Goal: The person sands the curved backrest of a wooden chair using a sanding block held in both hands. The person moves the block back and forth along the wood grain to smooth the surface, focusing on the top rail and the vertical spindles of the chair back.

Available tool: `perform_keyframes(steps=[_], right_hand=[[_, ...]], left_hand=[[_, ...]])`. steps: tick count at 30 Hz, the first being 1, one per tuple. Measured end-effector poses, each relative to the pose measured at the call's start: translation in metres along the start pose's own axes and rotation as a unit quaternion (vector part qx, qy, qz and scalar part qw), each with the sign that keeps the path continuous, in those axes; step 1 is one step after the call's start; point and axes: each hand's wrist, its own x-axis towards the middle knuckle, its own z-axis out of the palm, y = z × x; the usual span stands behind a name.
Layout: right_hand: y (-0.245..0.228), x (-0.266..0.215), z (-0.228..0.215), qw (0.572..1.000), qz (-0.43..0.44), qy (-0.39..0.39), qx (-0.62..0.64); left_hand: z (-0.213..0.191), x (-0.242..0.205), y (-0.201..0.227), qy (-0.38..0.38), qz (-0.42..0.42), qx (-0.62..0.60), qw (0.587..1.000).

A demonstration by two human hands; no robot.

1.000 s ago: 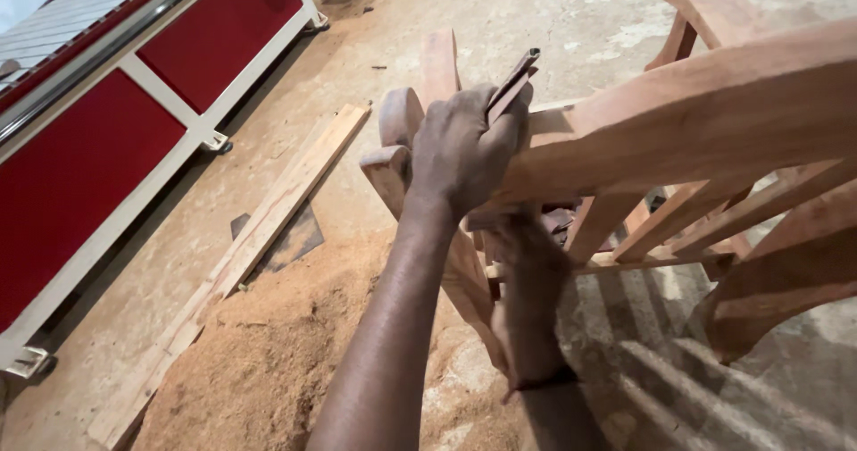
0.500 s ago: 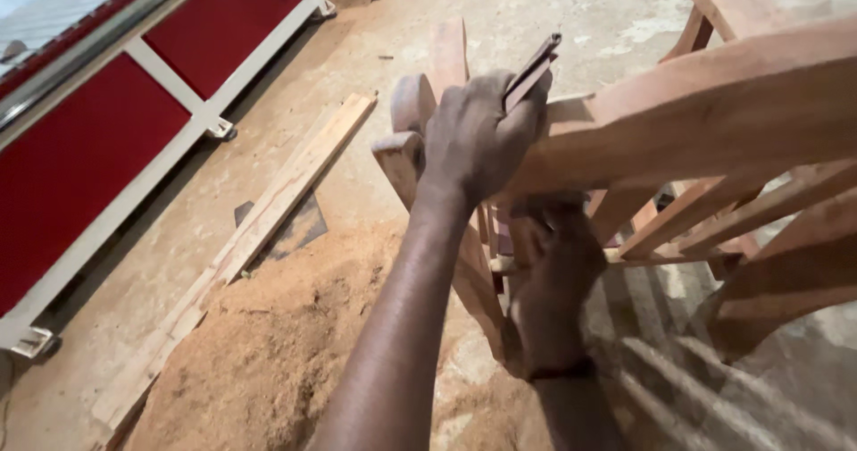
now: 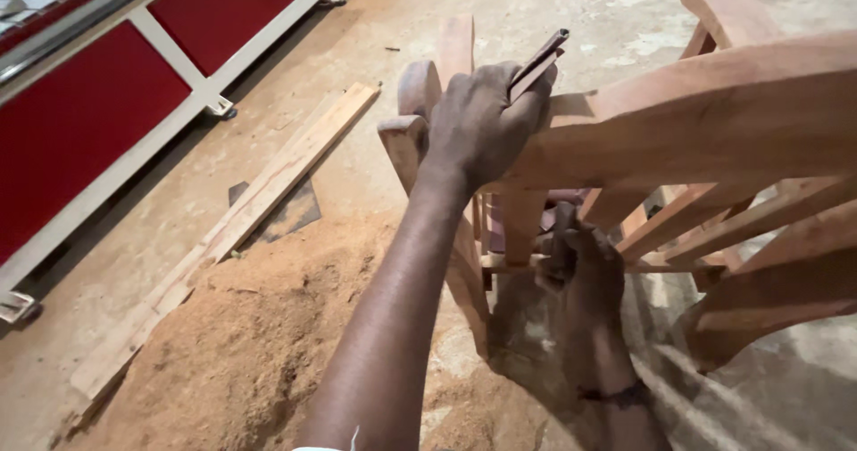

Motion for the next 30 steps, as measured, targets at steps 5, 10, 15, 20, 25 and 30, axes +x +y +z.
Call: perform_keyframes(steps=[5, 10, 15, 20, 25, 30], right_hand=[[0.002, -0.028, 0.048, 0.984, 0.047, 0.119, -0.125], [0.01, -0.024, 0.085, 0.983, 0.07, 0.156, -0.066], [0.028, -0.007, 0.102, 0.983, 0.049, 0.139, 0.108], [0.03, -0.02, 0.098, 0.983, 0.027, 0.032, 0.177], [0.031, -0.021, 0.105, 0.978, 0.053, 0.068, 0.19], [0.032, -0.019, 0.101, 0.974, 0.055, 0.065, 0.21]], left_hand=[[0.001, 0.002, 0.001, -0.009, -0.004, -0.001, 1.0], [-0.001, 0.001, 0.002, -0.012, 0.006, 0.003, 1.0], [-0.002, 0.002, 0.006, -0.005, -0.011, -0.007, 1.0], [-0.001, 0.001, 0.004, 0.004, -0.001, -0.008, 1.0], [-0.001, 0.002, -0.001, -0.005, 0.015, 0.001, 1.0], [0.002, 0.002, -0.001, 0.006, 0.014, -0.019, 1.0]])
